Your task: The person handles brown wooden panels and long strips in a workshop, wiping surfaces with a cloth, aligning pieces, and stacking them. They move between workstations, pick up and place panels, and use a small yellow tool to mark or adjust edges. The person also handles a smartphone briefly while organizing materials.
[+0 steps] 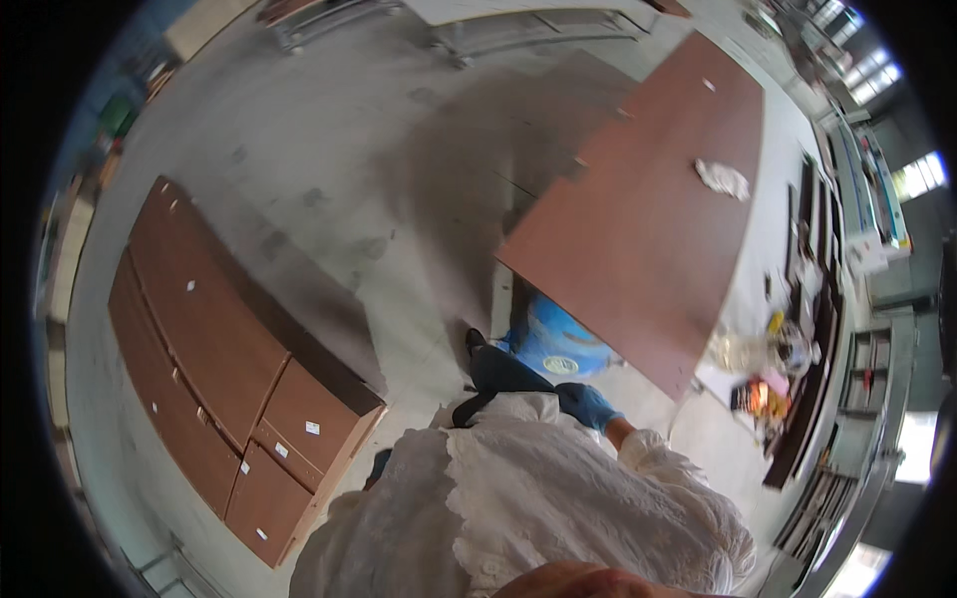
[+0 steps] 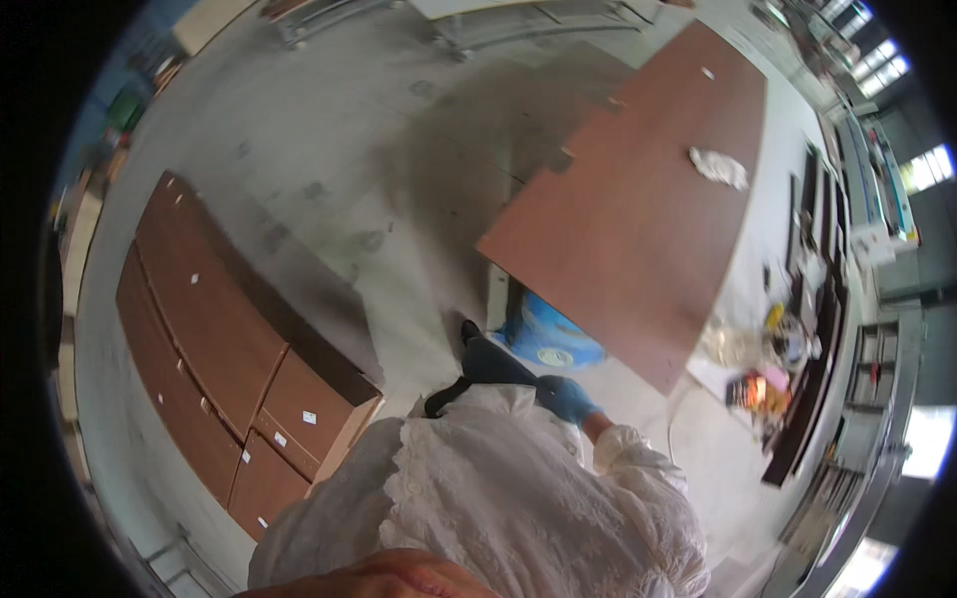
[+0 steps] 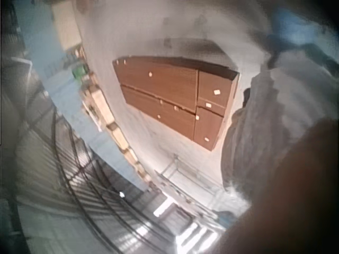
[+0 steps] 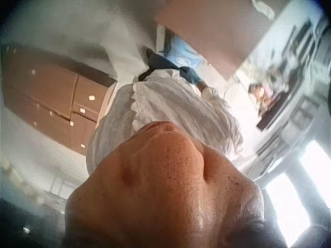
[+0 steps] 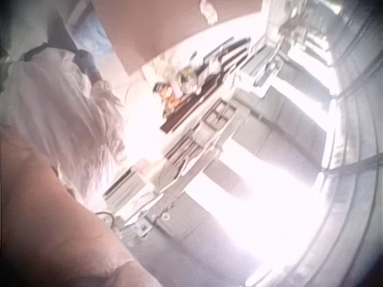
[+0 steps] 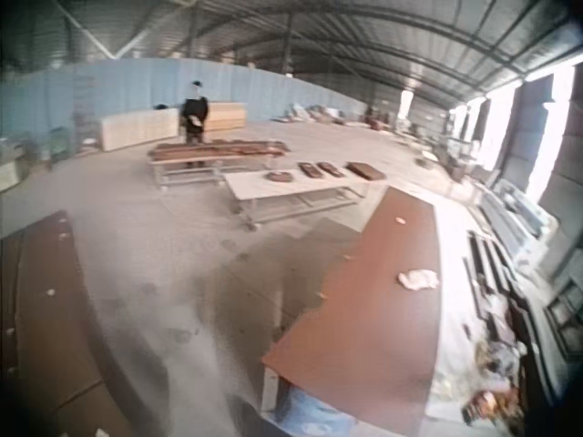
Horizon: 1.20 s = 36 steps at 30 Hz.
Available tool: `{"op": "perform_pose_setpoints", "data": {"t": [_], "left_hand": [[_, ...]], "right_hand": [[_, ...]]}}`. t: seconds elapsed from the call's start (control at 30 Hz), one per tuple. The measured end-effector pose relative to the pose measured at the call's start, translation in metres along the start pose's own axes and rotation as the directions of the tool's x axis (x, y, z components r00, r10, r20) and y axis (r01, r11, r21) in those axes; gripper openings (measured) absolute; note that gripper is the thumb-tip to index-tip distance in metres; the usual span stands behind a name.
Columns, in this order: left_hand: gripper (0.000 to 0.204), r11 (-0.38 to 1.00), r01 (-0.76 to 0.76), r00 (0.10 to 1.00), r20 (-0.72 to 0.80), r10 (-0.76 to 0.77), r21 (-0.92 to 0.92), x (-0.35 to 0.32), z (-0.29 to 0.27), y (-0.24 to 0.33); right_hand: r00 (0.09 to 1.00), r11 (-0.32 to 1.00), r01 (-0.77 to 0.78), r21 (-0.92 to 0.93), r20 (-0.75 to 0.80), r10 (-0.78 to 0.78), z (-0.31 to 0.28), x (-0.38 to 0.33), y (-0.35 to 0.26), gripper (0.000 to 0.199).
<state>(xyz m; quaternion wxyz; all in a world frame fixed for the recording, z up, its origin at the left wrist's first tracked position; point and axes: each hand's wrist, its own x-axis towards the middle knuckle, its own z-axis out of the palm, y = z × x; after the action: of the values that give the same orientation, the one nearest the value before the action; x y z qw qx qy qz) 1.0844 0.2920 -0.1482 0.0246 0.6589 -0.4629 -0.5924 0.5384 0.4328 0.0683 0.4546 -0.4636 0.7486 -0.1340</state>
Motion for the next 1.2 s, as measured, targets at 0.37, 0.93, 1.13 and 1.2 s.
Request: {"op": "perform_pose_setpoints", "data": {"t": [0.37,0.93,1.13,1.2], "left_hand": [[0.018,0.923,0.071,0.988,-0.098,-0.116,-0.379,0.063,-0.010,0.155],[0.018,0.778,0.086,0.945,-0.197,-0.262,-0.622,0.206,-0.144,0.276],[0.018,0.922,0.127,0.988,-0.039,-0.151,-0.367,0.319,-0.273,0.370],[0.018,0.953,0.117,0.992,-0.003,-0.123,-0.280,0.356,-0.305,0.408]], "right_hand": [[0.932,0.985,0.166,0.035,0.320,-0.168,-0.041,0.251,-0.144,0.035],[0.870,0.938,0.292,-0.184,0.458,-0.181,-0.120,0.462,-0.295,0.042],[0.965,0.977,0.211,0.015,-0.162,-0.205,-0.108,0.481,-0.389,0.032],[0.969,0.995,0.084,-0.055,-0.228,-0.094,-0.118,0.495,-0.409,0.035]]}}
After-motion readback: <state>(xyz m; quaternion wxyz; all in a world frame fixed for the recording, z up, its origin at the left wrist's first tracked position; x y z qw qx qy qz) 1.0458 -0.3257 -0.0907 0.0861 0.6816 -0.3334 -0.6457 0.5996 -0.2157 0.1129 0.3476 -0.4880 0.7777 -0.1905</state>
